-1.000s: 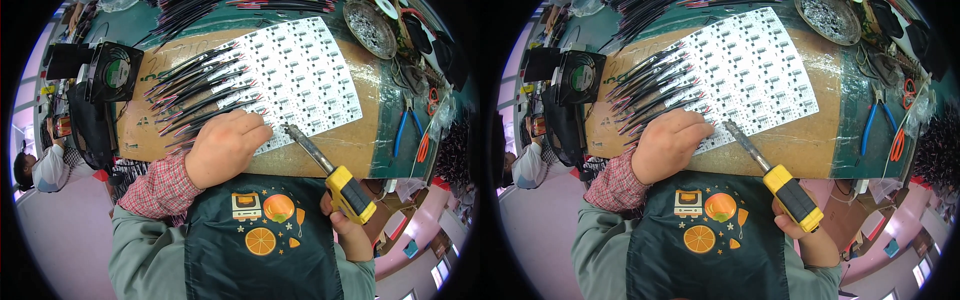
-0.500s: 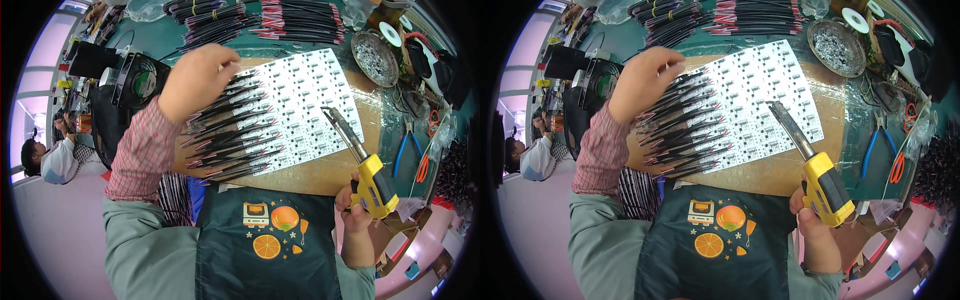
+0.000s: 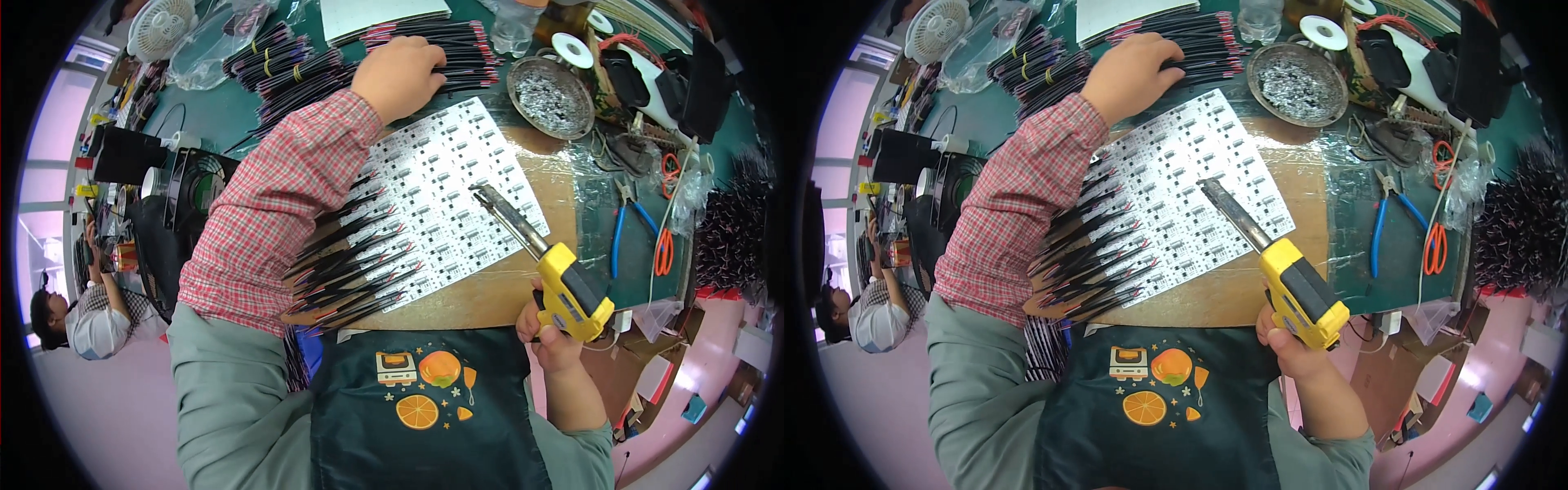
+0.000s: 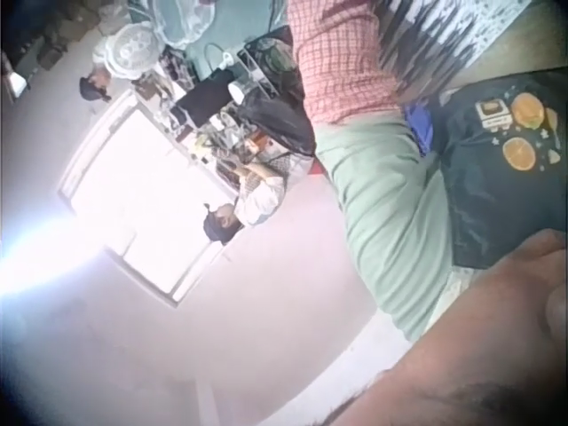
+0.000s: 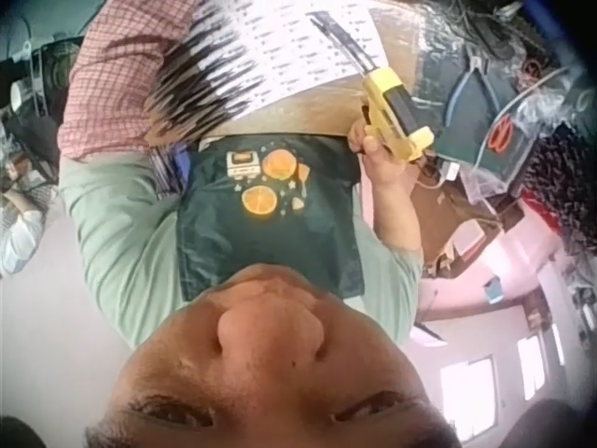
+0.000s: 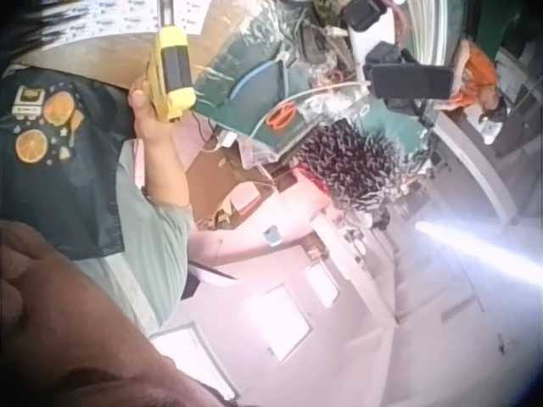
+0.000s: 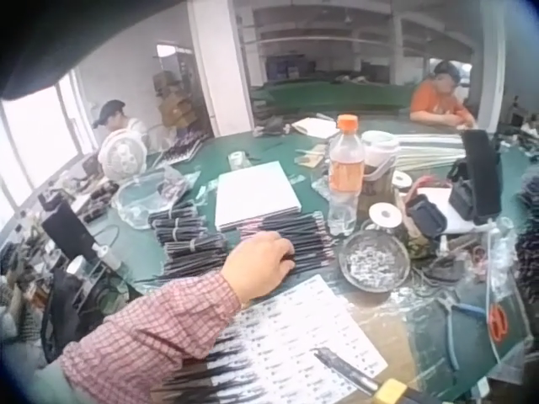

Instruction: The person solders electrical wires onto a panel of circuit boards using a soldering iron.

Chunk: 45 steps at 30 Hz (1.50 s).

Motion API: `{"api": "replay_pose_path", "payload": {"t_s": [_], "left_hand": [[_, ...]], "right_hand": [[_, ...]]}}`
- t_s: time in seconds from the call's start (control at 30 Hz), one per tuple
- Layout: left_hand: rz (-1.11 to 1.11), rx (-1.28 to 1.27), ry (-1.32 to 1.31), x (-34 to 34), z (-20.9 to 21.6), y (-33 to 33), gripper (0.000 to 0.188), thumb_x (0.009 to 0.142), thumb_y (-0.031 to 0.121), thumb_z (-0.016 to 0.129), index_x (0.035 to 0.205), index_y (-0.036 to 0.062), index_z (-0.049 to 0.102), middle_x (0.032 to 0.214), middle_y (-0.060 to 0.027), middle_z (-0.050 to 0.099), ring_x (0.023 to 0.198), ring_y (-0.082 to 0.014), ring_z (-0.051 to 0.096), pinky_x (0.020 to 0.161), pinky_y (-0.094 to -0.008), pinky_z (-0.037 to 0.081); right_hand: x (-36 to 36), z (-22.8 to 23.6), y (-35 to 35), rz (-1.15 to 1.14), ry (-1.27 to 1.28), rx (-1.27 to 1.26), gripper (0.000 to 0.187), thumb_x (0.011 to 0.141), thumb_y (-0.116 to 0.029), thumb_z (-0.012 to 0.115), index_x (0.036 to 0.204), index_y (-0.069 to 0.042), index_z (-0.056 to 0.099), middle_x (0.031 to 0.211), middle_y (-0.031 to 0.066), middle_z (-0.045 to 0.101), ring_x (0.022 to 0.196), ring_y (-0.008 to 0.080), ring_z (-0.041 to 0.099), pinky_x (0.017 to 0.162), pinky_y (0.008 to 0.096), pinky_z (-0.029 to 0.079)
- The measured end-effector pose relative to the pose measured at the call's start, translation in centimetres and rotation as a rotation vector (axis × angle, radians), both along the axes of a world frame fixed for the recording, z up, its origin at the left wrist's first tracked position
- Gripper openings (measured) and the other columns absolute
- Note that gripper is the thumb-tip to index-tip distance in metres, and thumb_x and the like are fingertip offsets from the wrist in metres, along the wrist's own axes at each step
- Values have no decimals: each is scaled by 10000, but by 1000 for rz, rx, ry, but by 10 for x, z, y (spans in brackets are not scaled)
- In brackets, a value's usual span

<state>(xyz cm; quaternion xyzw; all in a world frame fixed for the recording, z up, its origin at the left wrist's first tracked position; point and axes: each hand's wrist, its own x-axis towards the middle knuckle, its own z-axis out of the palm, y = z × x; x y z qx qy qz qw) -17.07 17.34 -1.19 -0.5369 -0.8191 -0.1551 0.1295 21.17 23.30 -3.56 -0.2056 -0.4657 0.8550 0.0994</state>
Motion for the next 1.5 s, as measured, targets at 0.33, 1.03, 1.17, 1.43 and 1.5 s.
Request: {"api": "replay_pose_path", "payload": {"t_s": [0.33, 1.03, 1.17, 1.43, 1.5], "left_hand": [[78, -163, -237, 8, 4, 21, 179, 857, 211, 633, 947, 61, 670, 950, -147, 649, 955, -333, 622, 813, -443, 495], [24, 65, -507, 116, 51, -130, 150, 834, -20, 601, 979, 2, 633, 878, -116, 629, 789, -223, 611, 722, -295, 480], [-66, 73, -449, 154, 42, -153, 225, 778, -57, 653, 975, 51, 670, 870, -109, 613, 784, -281, 609, 697, -345, 504], [-130, 62, -363, 195, 13, -163, 271, 689, 7, 634, 957, 50, 649, 838, -72, 585, 719, -237, 587, 618, -337, 488], [-132, 70, -339, 199, 9, -162, 267, 692, 10, 633, 957, 49, 646, 839, -70, 587, 722, -236, 588, 621, -334, 485]], "right_hand": [[0, -1, 1, 24, -8, -48, 772, 750, -328, 787, 1333, 7, 409, 681, 35, 473, 583, 140, 469, 545, 266, 395], [2, 4, 0, 46, -42, -27, 797, 744, -332, 790, 1342, 25, 403, 681, 26, 457, 584, 121, 445, 534, 248, 381], [8, 5, 1, 145, 27, 158, 307, 825, -317, 731, 836, -89, 526, 681, -13, 465, 592, 122, 462, 534, 266, 376], [37, -5, -3, 337, -13, 641, 353, 835, -440, 653, 733, -120, 546, 664, 21, 530, 580, 239, 544, 516, 334, 419], [42, -6, -6, 338, -5, 662, 346, 837, -439, 652, 747, -119, 557, 659, 17, 527, 583, 237, 547, 519, 334, 425]]}}
